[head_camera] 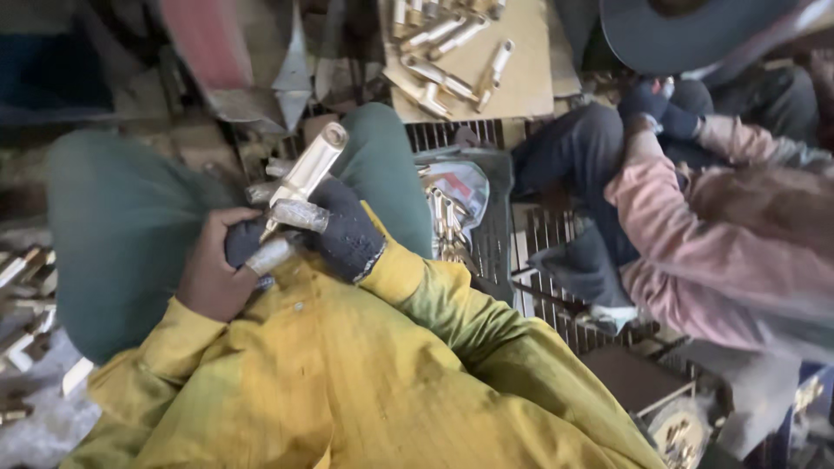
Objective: The person sits on the floor and repeatedly picks up brass-colored metal parts, pressing them against a rotating grinding wheel to smooth the surfaces. After each part is worked, it is placed on a nearby wooden board.
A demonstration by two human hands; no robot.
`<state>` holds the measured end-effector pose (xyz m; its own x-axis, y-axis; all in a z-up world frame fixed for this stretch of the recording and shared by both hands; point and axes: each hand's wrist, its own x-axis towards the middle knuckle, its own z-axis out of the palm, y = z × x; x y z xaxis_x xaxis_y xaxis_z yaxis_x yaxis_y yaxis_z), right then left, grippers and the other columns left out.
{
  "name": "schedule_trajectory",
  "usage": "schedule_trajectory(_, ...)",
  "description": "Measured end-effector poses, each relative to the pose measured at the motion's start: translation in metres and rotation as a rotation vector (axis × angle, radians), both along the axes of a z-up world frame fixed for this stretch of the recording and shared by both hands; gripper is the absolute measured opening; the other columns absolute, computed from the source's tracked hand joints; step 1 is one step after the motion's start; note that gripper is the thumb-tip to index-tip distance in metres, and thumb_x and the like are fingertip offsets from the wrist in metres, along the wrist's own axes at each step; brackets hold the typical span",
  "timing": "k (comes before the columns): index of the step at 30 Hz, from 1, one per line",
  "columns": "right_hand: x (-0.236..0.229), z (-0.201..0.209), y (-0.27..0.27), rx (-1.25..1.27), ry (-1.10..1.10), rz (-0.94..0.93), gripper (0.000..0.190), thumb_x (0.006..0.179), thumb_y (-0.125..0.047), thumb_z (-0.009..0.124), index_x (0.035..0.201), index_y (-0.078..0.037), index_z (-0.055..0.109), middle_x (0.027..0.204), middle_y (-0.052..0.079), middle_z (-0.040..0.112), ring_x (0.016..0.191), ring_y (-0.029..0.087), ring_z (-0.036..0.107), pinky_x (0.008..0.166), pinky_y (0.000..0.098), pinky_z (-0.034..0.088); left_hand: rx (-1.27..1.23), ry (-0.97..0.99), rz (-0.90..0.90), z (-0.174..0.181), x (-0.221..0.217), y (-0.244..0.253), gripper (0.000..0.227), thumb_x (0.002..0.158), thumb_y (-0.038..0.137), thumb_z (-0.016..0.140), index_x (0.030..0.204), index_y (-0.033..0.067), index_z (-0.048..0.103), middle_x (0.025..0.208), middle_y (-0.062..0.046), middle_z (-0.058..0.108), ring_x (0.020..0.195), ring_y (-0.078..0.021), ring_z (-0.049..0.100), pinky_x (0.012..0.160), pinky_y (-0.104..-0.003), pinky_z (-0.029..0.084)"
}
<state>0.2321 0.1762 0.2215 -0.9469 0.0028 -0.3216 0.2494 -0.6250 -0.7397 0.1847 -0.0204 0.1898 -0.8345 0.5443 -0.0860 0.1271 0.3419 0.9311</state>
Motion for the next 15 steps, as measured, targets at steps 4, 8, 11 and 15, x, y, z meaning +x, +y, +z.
schedule_trajectory(4,0.011,-0.013,0.043,0.37,0.055,-0.015,0.043,0.099,-0.018,0.068,0.13,0.011,0.066,0.125,0.021,0.074,0.112,0.026,0.071,0.103,0.0359,0.056,-0.054,0.002,-0.106,-0.005,-0.012,-0.002,0.057,0.079,0.026,0.085,0.126,0.0053,0.061,0.113,-0.015,0.07,0.099,-0.0247,0.069,0.085,-0.037,0.054)
schedule_trajectory(8,-0.003,-0.046,0.112,-0.025,0.174,-0.368,0.026,0.1,-0.022,0.071,0.111,0.0,0.061,0.113,0.025,0.073,0.084,0.025,0.067,0.073,0.0348,0.055,-0.166,-0.023,0.035,-0.023,-0.025,-0.027,0.051,0.085,0.022,0.081,0.131,0.0071,0.063,0.121,-0.015,0.07,0.107,-0.0248,0.069,0.09,-0.036,0.054)
schedule_trajectory(11,0.013,-0.076,0.185,0.236,0.116,-0.62,0.037,0.1,-0.035,0.069,0.106,0.001,0.063,0.094,0.013,0.067,0.075,0.02,0.064,0.065,0.0327,0.053,-0.219,0.001,0.123,-0.039,-0.032,-0.049,0.047,0.09,0.02,0.08,0.132,0.0062,0.064,0.124,-0.016,0.07,0.111,-0.0252,0.068,0.095,-0.037,0.053)
schedule_trajectory(15,0.025,-0.125,0.278,0.414,-0.035,-0.876,0.032,0.096,-0.034,0.068,0.102,-0.002,0.064,0.078,0.006,0.062,0.065,0.018,0.061,0.059,0.0318,0.052,-0.221,0.018,0.217,-0.057,-0.028,-0.06,0.043,0.093,0.019,0.081,0.129,0.0054,0.065,0.12,-0.016,0.071,0.109,-0.0249,0.068,0.096,-0.037,0.052)
